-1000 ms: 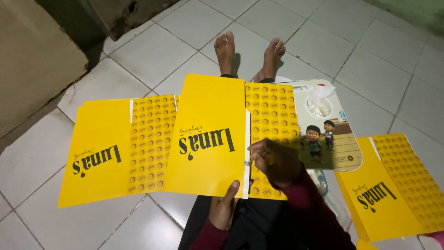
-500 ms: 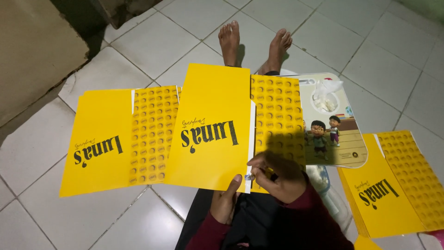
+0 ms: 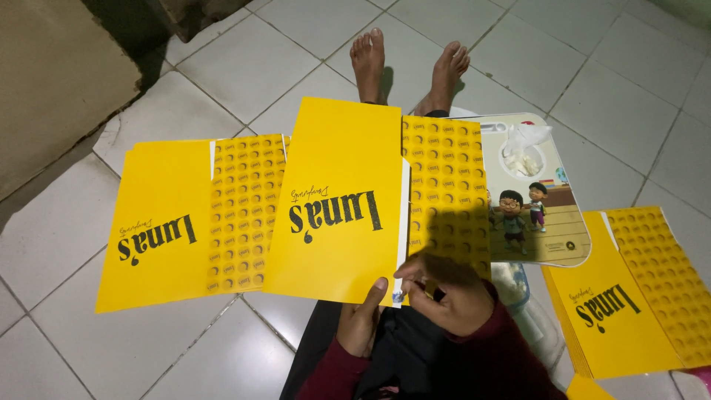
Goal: Folding the flaps of yellow paper folders along pre-scored lines while sitting on the floor.
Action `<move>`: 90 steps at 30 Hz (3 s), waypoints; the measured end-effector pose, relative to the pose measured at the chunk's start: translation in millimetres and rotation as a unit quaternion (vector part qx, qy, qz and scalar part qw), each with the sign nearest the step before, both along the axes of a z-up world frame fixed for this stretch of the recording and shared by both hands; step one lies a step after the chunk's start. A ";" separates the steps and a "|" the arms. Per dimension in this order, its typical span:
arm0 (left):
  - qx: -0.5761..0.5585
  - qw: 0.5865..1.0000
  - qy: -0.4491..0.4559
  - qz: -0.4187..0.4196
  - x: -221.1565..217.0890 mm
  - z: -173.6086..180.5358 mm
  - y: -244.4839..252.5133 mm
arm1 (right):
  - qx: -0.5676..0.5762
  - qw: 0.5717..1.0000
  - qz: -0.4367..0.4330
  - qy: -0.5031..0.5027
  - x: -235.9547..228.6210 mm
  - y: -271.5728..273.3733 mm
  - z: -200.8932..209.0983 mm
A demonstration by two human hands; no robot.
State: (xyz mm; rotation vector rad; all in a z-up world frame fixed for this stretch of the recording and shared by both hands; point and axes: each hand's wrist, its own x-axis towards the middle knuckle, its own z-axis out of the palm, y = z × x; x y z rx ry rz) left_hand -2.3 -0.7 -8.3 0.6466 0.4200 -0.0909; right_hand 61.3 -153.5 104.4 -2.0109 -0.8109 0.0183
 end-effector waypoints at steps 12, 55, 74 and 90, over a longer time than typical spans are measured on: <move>0.047 0.999 -0.011 0.004 -2.1 -4.1 -0.6 | 0.072 0.993 0.076 0.050 -12.1 -21.6 -4.0; -0.053 0.991 -0.005 0.121 -4.6 60.1 -6.6 | 0.240 0.967 -0.082 -0.035 -41.4 -24.6 -29.8; 0.023 1.000 -0.012 0.011 -6.2 27.7 18.6 | 0.131 0.834 -0.535 -0.028 -120.3 -176.1 -95.2; -0.025 0.997 -0.047 0.061 -0.6 13.8 34.2 | -0.171 0.843 -0.502 -0.091 -150.9 -201.2 -252.5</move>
